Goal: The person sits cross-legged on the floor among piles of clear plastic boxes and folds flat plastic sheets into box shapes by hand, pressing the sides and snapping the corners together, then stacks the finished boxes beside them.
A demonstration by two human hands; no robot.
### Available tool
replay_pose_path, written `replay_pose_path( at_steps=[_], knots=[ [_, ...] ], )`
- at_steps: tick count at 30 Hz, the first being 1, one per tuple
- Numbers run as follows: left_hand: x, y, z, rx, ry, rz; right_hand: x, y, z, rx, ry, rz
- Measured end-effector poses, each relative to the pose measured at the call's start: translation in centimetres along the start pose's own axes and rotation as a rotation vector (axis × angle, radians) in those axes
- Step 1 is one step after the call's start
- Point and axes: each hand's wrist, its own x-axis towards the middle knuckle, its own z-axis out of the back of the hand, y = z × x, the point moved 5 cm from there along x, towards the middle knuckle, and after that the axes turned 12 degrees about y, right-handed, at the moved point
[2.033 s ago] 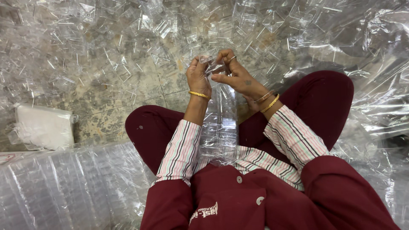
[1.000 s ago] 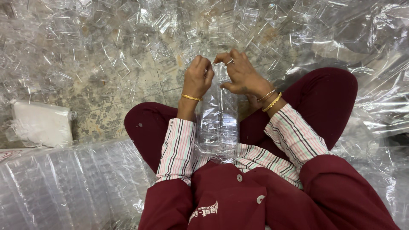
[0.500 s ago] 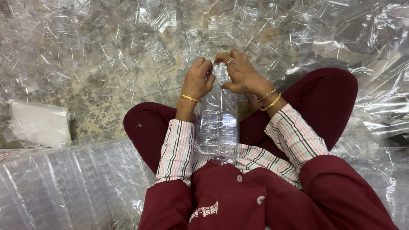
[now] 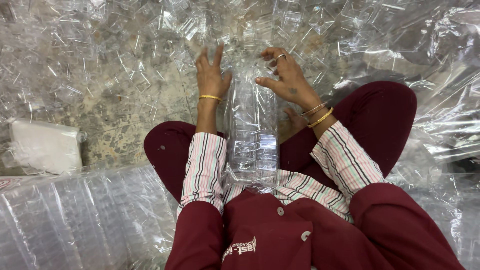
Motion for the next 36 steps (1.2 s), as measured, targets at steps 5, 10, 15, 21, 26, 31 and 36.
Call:
replay_pose_path(
  at_steps=[5,10,15,21,26,31,36],
  knots=[
    [0.1,1.1,0.1,-0.178,0.026,0.180,0.3,-0.2,-0.1,0.139,0.069,-0.053],
    [-1.5,-2.4,3.6,0.013,-0.327,-0.129,0.5,0.6,-0.5,0.473,0.187,0.007],
    [-3.7,-7.4,4.3,0.006,0.029,-0.394,-0.1,-0.5,-1.3,0.182,0.336,-0.154],
    [-5.4,-11.8,5.1,-0.030,0.149,-0.581,0.0,-2.0,-1.6,0.326,0.379,0.020],
    [-5.2,-10.2,5.2,-0.400,-0.015,-0.668,0.6,-2.6,-1.6,0.457,0.308,-0.042],
    [2.5,-3.0,3.6,-0.311,-0.089,-0.001,0.9,-2.2,-0.7,0.528,0.150,-0.102],
    [7.1,-2.5,-0.3,0.036,0.129,0.119,0.9,-2.5,-0.7,0.569,0.112,-0.129]
  ],
)
